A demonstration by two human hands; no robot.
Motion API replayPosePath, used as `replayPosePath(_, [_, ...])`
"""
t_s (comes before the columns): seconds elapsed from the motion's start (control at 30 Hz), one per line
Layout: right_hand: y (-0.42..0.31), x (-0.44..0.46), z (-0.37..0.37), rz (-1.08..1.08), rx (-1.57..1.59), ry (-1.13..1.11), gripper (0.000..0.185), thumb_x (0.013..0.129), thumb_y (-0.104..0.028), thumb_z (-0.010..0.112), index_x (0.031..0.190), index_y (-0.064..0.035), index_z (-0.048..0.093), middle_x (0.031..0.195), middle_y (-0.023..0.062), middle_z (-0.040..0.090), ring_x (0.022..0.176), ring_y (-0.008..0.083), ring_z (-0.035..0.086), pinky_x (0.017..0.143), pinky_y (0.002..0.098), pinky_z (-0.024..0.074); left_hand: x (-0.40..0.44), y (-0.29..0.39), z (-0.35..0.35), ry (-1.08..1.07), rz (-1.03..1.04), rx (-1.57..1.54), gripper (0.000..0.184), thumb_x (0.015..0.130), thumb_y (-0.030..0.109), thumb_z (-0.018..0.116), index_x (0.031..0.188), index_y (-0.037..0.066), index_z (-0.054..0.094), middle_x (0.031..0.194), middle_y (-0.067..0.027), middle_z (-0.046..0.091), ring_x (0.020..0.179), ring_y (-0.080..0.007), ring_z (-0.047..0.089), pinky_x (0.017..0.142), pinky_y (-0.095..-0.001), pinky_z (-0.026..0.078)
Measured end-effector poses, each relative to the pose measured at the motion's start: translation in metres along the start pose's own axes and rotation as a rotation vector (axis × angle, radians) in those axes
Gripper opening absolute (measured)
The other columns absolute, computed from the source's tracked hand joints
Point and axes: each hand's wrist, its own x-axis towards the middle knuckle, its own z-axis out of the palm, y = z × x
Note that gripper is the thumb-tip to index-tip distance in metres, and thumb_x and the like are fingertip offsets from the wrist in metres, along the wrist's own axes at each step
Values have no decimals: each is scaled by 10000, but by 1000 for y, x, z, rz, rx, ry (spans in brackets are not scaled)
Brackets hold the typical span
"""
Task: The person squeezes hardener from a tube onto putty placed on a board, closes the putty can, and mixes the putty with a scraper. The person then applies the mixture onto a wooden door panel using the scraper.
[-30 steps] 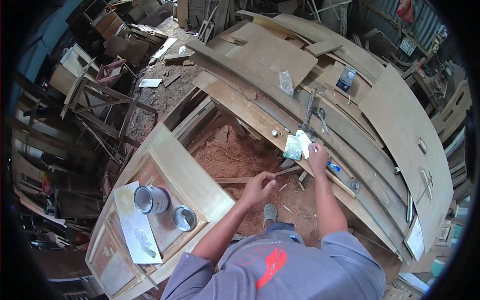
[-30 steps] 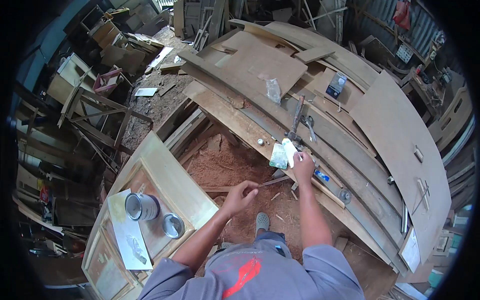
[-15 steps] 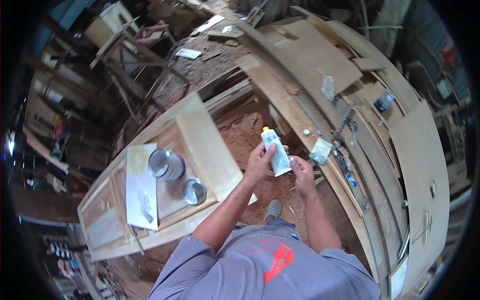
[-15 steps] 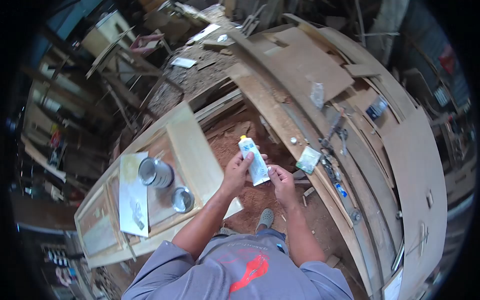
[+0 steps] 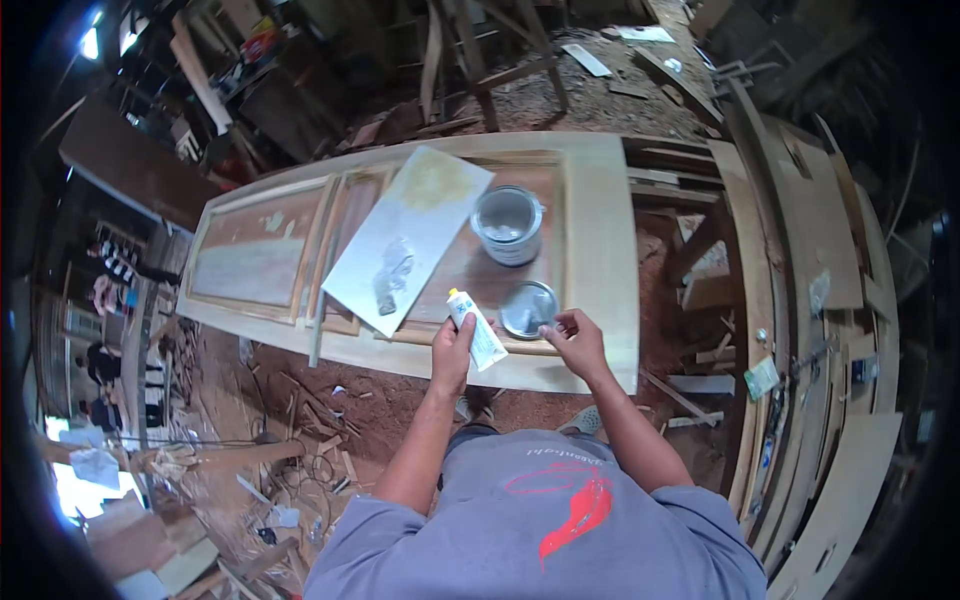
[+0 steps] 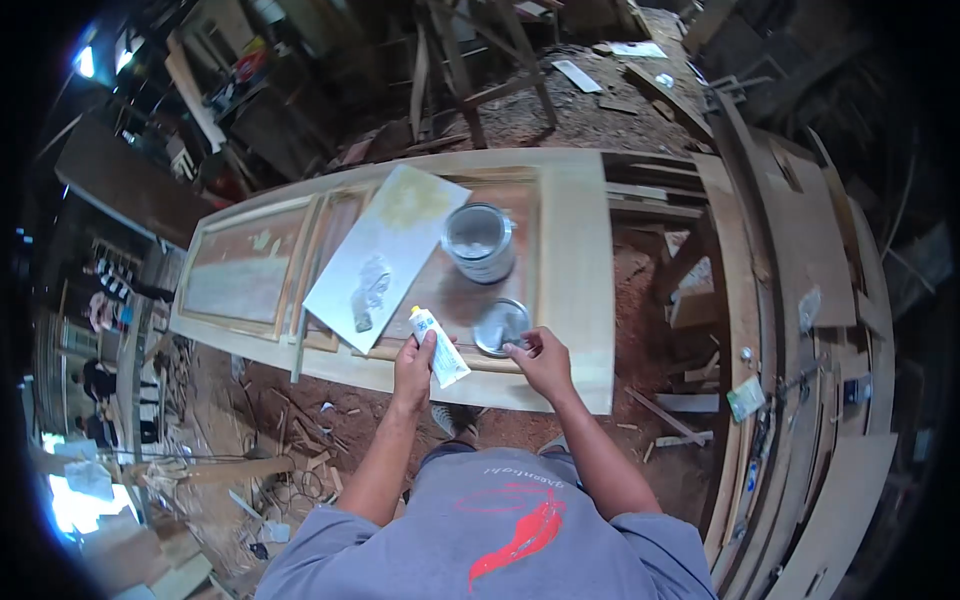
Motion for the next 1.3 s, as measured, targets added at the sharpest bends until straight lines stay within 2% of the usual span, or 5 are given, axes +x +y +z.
replayPosePath(0.3, [-16, 98, 227, 106, -436, 105, 433, 812, -419, 842, 841, -12, 699, 823, 194, 720, 781, 399, 683, 743, 483, 546, 31, 19, -194, 94, -22, -63, 279, 1103, 251, 592, 1204, -4, 642, 1070, -119, 767, 896, -152, 743, 795, -306, 609])
replayPosePath(0.57, [10, 131, 262, 510, -509, -44, 458, 790, -433, 833, 951, -11, 758, 893, 187, 776, 760, 368, 751, 800, 494, 580, 59, 36, -287, 8, -116, -40, 285, 1086, 233, 633, 1235, -10, 645, 1076, -97, 769, 892, -99, 697, 800, -278, 560])
replayPosePath(0.87, [1, 111, 282, -84, -1040, 74, 181, 895, -165, 652, 1024, -45, 691, 891, 206, 746, 848, 441, 736, 780, 592, 549, 89, 60, -293, -81, -134, -29, 295, 1084, 219, 634, 1257, -20, 637, 1084, -105, 770, 912, -119, 712, 813, -291, 576])
replayPosePath(0.97, [-1, 84, 282, -337, -1192, -169, 168, 905, -111, 602, 1049, -41, 653, 854, 218, 723, 828, 468, 718, 768, 607, 537, 95, 68, -285, -82, -110, -2, 299, 1084, 222, 634, 1255, -24, 636, 1083, -108, 769, 912, -126, 721, 818, -295, 585])
replayPosePath(1.3, [-43, 104, 276, -46, -758, -362, 303, 889, -233, 689, 1088, -6, 665, 887, 147, 730, 846, 317, 729, 778, 448, 588, 115, 74, -250, -33, -150, 40, 398, 1106, 279, 581, 1351, -34, 599, 1156, -155, 763, 1025, -198, 747, 923, -350, 599])
